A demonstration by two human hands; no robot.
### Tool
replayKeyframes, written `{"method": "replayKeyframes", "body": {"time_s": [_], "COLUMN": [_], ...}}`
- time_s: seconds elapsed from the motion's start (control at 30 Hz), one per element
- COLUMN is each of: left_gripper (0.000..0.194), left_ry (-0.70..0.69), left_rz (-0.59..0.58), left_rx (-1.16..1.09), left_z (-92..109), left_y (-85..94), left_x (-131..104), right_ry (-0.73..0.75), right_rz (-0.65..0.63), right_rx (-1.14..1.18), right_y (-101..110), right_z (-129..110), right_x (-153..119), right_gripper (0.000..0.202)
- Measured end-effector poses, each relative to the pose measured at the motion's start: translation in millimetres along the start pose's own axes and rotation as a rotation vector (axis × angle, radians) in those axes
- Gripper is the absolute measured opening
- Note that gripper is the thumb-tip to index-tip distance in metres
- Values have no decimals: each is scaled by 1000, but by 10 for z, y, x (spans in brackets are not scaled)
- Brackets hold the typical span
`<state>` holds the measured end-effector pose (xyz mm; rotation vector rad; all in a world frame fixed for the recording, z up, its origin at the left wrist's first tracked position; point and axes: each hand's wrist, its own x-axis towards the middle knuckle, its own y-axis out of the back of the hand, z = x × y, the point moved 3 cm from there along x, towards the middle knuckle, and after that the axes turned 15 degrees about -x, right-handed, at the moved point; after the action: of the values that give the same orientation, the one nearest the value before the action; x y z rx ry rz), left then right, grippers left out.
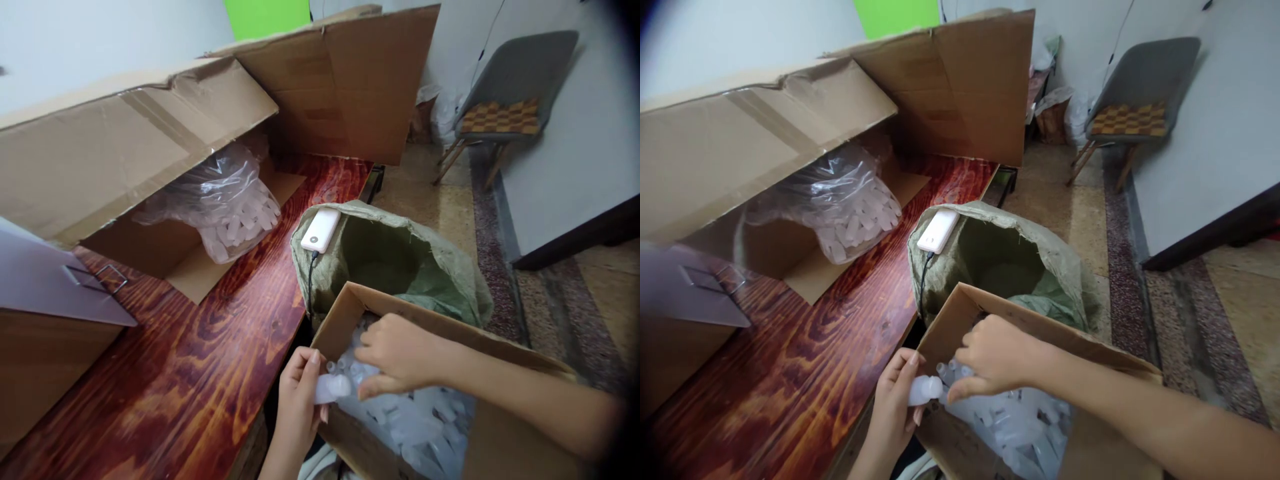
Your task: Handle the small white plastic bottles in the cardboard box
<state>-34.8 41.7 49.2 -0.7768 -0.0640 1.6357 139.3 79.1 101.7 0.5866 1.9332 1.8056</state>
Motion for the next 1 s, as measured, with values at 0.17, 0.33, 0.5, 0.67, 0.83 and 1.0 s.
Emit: {"method": "replayKeyframes", "body": {"time_s": [0.17, 0.33, 0.5, 0.67, 0.83, 1.0], "left_gripper": [42, 38, 13, 18, 37, 43], "left_ry": [28, -49, -386, -359, -84, -32], "left_rz": [-41, -43, 58, 114, -39, -96], "left_rx": [44, 196, 344, 371, 281, 298], "left_z": [15, 10, 24, 17, 16, -24], "left_y": [-58, -80, -144, -127, -48, 9], "left_x": [31, 16, -226, -190, 76, 88], "right_ry": [31, -233, -496, -548, -328, -381], "right_rz": [127, -65, -451, -365, -46, -136], "right_rx": [59, 496, 1025, 966, 496, 507], "right_y": [90, -54, -330, -137, 123, -103], "right_z": [-75, -192, -228, -56, -47, -201], "right_x": [-11, 43, 29, 4, 2, 12], "right_gripper": [57, 32, 56, 62, 26, 34]}}
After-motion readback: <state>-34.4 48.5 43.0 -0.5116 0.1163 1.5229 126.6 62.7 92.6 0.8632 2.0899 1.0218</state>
